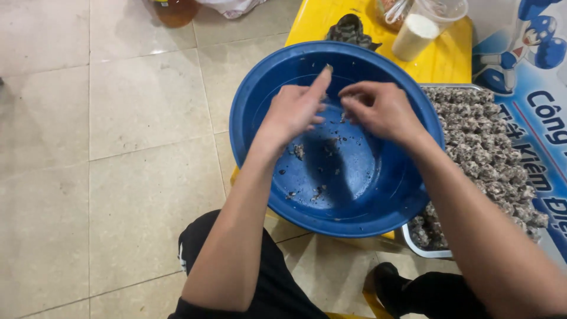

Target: The person takes portions of a greyish meat mixture from a blue bowl, rolls them into small balls by hand, and places them into a metal tray. The person repeats this process until the bowl is empty, then scrapes the remaining bits from the bowl.

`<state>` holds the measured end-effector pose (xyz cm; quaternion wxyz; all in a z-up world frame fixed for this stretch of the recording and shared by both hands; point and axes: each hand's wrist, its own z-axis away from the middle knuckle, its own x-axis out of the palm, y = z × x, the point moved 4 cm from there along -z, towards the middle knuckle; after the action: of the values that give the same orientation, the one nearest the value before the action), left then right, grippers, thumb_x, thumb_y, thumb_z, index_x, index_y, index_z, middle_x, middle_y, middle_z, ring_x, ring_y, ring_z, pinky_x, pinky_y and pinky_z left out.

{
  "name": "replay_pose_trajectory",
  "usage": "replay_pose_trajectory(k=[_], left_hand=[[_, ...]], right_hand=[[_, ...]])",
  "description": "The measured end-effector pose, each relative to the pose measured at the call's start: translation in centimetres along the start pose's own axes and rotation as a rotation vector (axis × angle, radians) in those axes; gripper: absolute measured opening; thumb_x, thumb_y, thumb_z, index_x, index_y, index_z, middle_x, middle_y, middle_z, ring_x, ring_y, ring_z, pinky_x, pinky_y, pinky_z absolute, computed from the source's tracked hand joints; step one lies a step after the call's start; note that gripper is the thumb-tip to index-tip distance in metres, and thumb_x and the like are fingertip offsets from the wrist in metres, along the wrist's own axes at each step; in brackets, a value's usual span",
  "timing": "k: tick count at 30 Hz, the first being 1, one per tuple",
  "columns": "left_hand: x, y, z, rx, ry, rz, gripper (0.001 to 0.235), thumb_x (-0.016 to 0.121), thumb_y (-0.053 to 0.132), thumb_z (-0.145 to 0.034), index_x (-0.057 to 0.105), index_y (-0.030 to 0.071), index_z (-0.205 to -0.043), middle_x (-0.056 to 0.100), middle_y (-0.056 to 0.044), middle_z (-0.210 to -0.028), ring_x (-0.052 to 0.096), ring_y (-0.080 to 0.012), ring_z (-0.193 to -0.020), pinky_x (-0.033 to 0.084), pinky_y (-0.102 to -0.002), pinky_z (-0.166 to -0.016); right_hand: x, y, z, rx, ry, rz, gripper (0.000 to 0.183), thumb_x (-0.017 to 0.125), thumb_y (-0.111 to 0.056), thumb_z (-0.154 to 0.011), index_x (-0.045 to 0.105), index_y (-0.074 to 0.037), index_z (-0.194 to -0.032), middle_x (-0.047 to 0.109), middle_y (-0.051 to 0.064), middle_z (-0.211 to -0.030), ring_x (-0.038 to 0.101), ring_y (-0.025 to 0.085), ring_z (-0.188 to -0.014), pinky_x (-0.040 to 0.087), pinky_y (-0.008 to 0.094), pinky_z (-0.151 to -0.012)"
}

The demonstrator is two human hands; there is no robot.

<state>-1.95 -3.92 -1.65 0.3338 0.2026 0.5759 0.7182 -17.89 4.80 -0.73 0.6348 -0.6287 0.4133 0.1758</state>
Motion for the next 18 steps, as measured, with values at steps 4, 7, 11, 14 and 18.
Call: replay_pose_trajectory(k=[4,7,11,14,18], left_hand=[[-0.3,0.3,0.4,0.105,0.132,-0.398,0.053,0.056,0.059,-0.094,0.078,0.015,-0.076,0.073,-0.004,-0.064,0.076,-0.0279,-0.072,0.061,-0.043,-0.070],[-0.4,0.0,0.0,0.133,0.167,-0.409,0.048,0.060,0.056,-0.091,0.082,0.013,-0.090,0.078,-0.010,-0.082,0.078,-0.0329,-0.087,0.063,-0.047,-0.073],[-0.6,0.2,0.2,0.133,0.202,-0.414,0.047,0.059,0.051,-0.092,0.081,0.010,-0.098,0.078,-0.012,-0.087,0.078,-0.0338,-0.092,0.064,-0.046,-0.073],[-0.5,0.6,0.4,0.156,0.206,-0.406,0.049,0.058,0.051,-0.092,0.080,0.008,-0.101,0.078,-0.012,-0.084,0.079,-0.0331,-0.090,0.065,-0.048,-0.072],[-0.5,1.6,1.5,0.174,0.191,-0.362,0.050,0.057,0.043,-0.094,0.078,0.000,-0.105,0.078,-0.018,-0.086,0.078,-0.0380,-0.094,0.063,-0.049,-0.076]], right_hand=[[4.1,2.7,-1.6,0.235,-0.340,0.195,0.023,0.067,-0.023,-0.100,0.078,-0.009,-0.115,0.079,0.013,-0.079,0.077,0.024,-0.068,0.058,0.035,-0.068],[6.8,6.5,-3.2,0.238,-0.279,0.527,0.021,0.069,-0.029,-0.093,0.083,-0.016,-0.102,0.079,0.016,-0.086,0.078,0.038,-0.084,0.063,0.048,-0.070],[10.8,8.9,-2.7,0.332,-0.296,0.619,0.037,0.082,-0.044,-0.078,0.081,-0.024,-0.108,0.080,0.010,-0.092,0.078,0.035,-0.093,0.064,0.048,-0.075],[12.7,5.4,-1.4,0.075,-0.288,0.616,0.052,0.085,-0.058,-0.068,0.080,-0.014,-0.096,0.077,0.011,-0.082,0.077,0.034,-0.086,0.064,0.048,-0.071],[13.8,0.6,0.5,-0.082,-0.383,0.479,0.016,0.076,-0.026,-0.083,0.079,-0.016,-0.095,0.077,0.009,-0.091,0.077,0.035,-0.089,0.065,0.046,-0.070]])
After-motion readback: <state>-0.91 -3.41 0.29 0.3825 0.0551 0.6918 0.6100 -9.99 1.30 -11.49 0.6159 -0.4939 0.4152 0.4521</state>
